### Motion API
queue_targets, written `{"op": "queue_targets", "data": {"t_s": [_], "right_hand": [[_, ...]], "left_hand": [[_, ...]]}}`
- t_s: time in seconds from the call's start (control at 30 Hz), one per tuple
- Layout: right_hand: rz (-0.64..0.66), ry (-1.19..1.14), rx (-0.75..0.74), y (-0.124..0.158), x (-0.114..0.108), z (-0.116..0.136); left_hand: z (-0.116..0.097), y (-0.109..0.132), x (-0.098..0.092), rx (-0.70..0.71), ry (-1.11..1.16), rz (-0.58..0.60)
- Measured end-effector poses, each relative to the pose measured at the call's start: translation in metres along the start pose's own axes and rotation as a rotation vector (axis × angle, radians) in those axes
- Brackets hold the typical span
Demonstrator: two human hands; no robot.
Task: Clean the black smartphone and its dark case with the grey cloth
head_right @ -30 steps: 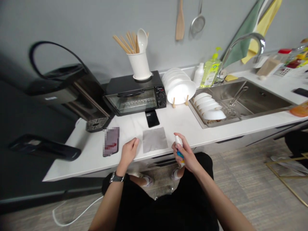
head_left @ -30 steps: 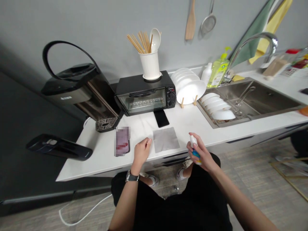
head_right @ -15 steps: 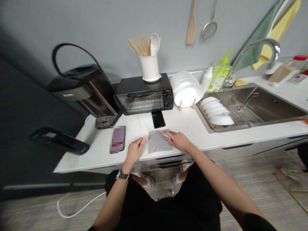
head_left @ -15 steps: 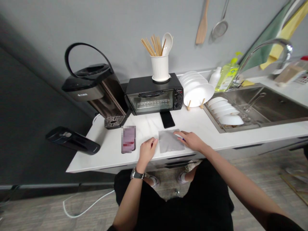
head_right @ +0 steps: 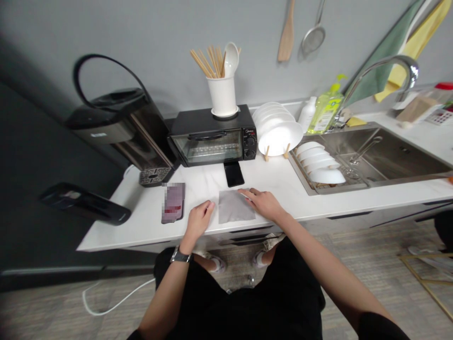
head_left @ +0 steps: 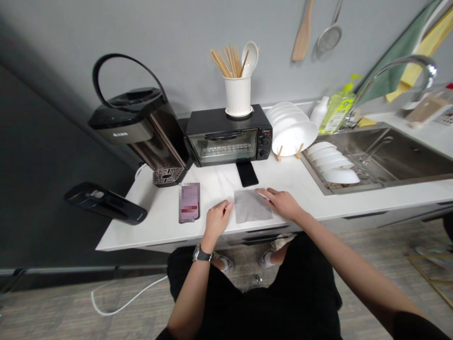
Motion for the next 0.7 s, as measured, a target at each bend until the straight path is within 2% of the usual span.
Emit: {"op": "queue_targets", "data": {"t_s": [0.27, 0.43, 0.53, 0.63, 0.7], "right_hand": [[0.051, 0.044, 0.038, 0.0, 0.006, 0.0], [-0.012, -0.016, 0.052, 0.024, -0.003, 0.005], [-0.012, -0.104, -0.072, 0.049, -0.005, 0.023], [0.0, -0.167, -0.196, 0.073, -0.004, 0.044], [0.006, -0.211, -0.255, 0.085, -0.001, 0.055]], "left_hand": [[0.0, 0.001, -0.001, 0.007, 0.013, -0.009], [-0.004, 0.003, -0.003, 0.03, 0.008, -0.003], [-0.026, 0.012, 0.002, 0.122, 0.023, 0.086], [-0.065, 0.029, 0.017, 0.332, 0.069, 0.284], [-0.086, 0.038, 0.026, 0.408, 0.106, 0.365]]}}
Point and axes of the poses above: each hand's wrist, its own y-axis away from the middle knuckle, its own x-axis out of the palm, z = x × y, the point moved 6 cm from there along -y, towards the middle knuckle, and after that the axes turned 3 degrees about -x, right-handed, at the moved point
